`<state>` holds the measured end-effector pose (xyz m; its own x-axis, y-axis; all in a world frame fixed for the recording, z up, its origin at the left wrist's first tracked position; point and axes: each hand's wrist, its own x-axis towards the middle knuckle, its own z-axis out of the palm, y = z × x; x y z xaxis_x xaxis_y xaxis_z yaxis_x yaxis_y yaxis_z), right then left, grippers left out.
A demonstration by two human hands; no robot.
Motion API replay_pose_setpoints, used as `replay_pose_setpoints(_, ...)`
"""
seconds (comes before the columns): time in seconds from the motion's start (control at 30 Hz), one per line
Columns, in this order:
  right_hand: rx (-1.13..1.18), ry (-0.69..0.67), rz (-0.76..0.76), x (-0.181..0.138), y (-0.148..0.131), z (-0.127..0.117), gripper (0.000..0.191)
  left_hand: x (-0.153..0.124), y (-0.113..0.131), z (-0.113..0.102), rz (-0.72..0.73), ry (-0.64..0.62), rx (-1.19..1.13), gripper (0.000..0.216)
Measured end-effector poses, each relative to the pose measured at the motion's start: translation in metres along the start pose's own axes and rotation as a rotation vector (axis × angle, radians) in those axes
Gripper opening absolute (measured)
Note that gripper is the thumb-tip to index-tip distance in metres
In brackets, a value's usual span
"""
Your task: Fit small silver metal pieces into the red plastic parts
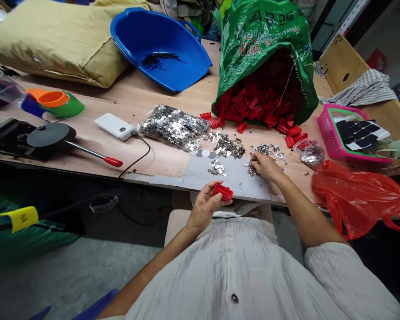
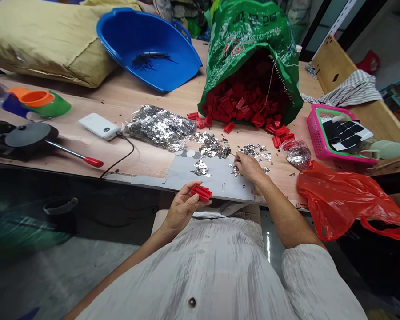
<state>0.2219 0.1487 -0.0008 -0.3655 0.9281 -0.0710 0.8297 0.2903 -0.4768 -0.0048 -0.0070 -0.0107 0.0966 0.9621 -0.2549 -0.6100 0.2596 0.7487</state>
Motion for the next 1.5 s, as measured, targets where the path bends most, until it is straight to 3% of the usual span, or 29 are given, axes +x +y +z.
replay_pose_setpoints(0.3, 0.340, 0.088, -0.031, -0.008, 0.013, 0.007, 0.012, 0.013, -0.005, 0.004, 0.025, 0.032, 0.072, 0.045)
replay_pose_setpoints(0.53, 0.854, 0.009, -0.056, -0.043, -0.026, 0.022, 0.022, 0.020, -0.013, 0.011, 0.409, 0.066, 0.581, 0.035)
replay_pose_setpoints(0.67, 0.883, 0.010, -0.047, -0.061, -0.047, 0.033, 0.022, 0.019, -0.013, 0.015, 0.552, 0.048, 0.755, 0.033)
replay_pose_setpoints(0.87, 0.792, 0.145, -0.053, -0.070, -0.063, 0.044, 0.016, 0.018, -0.011, 0.019, 0.694, 0.019, 0.899, 0.031)
replay_pose_setpoints(1.0, 0.750, 0.227, -0.044, -0.075, -0.071, 0.048, 0.013, 0.016, -0.010, 0.022, 0.683, 0.057, 0.886, 0.032)
replay_pose_setpoints(1.5, 0.701, 0.253, -0.034, -0.080, -0.072, 0.050, 0.015, 0.013, -0.009, 0.026, 0.517, 0.084, 0.739, 0.033)
